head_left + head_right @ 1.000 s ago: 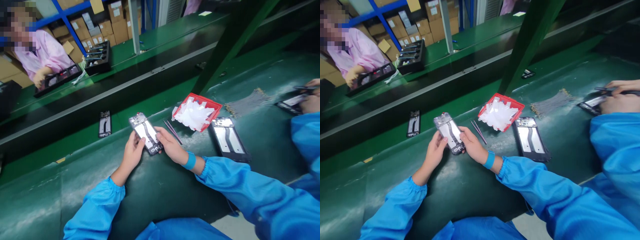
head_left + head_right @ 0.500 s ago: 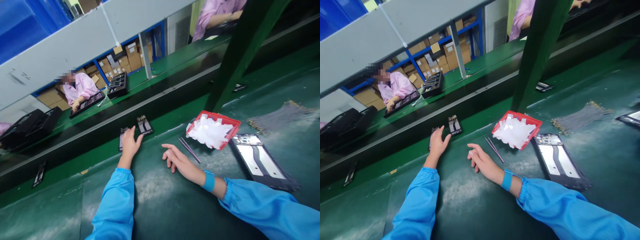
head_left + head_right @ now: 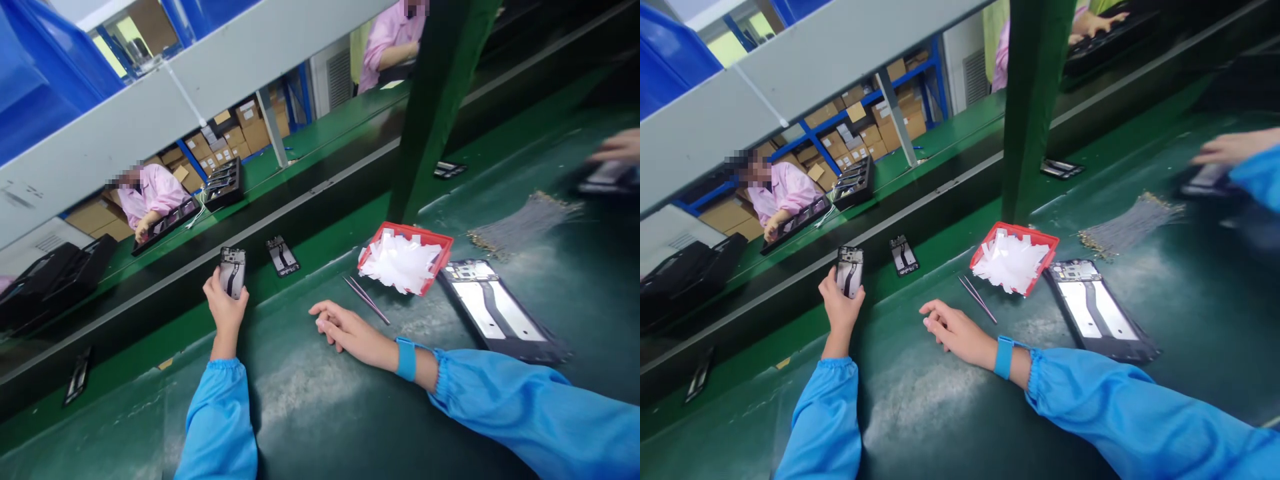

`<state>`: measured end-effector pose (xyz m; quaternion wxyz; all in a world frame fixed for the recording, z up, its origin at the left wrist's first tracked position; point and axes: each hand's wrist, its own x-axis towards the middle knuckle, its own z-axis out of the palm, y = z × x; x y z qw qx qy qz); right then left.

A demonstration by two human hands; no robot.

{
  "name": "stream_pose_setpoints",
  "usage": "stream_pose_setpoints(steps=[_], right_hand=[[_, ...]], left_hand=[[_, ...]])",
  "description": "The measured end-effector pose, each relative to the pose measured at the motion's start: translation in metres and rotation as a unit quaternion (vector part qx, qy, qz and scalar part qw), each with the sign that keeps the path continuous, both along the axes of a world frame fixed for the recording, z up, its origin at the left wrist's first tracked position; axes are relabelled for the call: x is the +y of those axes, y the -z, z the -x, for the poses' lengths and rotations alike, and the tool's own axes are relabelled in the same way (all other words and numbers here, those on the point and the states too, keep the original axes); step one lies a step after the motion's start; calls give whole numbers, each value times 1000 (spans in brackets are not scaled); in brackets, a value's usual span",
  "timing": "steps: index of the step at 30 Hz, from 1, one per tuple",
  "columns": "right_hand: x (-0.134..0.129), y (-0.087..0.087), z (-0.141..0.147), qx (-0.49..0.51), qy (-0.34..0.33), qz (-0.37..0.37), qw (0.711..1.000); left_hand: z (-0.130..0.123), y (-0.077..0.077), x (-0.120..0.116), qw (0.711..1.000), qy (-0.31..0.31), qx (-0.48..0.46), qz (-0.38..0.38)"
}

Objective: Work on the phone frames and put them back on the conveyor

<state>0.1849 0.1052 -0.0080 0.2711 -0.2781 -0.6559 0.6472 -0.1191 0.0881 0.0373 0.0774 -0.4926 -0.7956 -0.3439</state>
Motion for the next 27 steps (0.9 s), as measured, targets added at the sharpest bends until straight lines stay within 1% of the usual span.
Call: stream_pose_setpoints(steps=[1,2,3,4,5,6,7,8,9,11,12,13,14,15,16,17,19,20,22,23,25,27], right_hand=[[0,0,0,5,1,-2,1000],[-1,1,1,10,2,-6,1000],[-1,1,1,16,4,-12,1000],[-1,1,1,23,8,-22,999],[-1,1,1,28,12,-37,999],[-1,0,1,27,15,-56,998],[-1,-2,2,20,19,-77,997],[0,-3,2,6,24,-99,995],[1,-4,3,-15,28,-117,993],[7,-4,4,-50,30,-144,988],[10,-3,5,-64,27,-154,986],[13,-3,5,-78,13,-166,983],[14,-3,4,-94,-5,-182,979],[15,-3,4,-109,-17,-201,973],[14,-4,3,-123,-16,-223,967],[13,-5,2,-134,1,-249,959],[8,-9,0,-136,61,-307,940],[6,-10,-2,-130,81,-340,928],[4,-11,-4,-119,85,-414,899],[3,-10,-5,-117,81,-446,884],[4,-6,-5,-120,82,-490,860],[6,-1,-4,-122,77,-517,844]], left_hand=[[-12,-2,-6,999,16,-42,-18],[-28,-1,-12,993,45,-102,-24],[-46,2,-19,981,83,-172,-21],[-66,7,-25,960,134,-246,-11],[-86,13,-32,930,184,-319,-3],[-104,19,-39,901,215,-376,6],[-119,24,-45,881,227,-415,14],[-129,28,-51,871,216,-441,11],[-134,31,-54,870,192,-455,5],[-130,33,-54,853,164,-496,18],[-123,34,-51,841,141,-521,-5],[-116,35,-46,826,133,-548,-12],[-109,35,-42,819,127,-559,-5],[-104,35,-39,822,123,-556,4],[-100,35,-37,833,124,-540,20],[-99,35,-36,848,126,-514,36],[-103,37,-39,876,135,-459,58],[-106,38,-41,882,143,-443,64],[-113,41,-44,883,157,-439,62],[-116,42,-45,878,161,-447,57],[-119,42,-45,860,165,-480,57],[-119,39,-44,830,168,-523,92]])
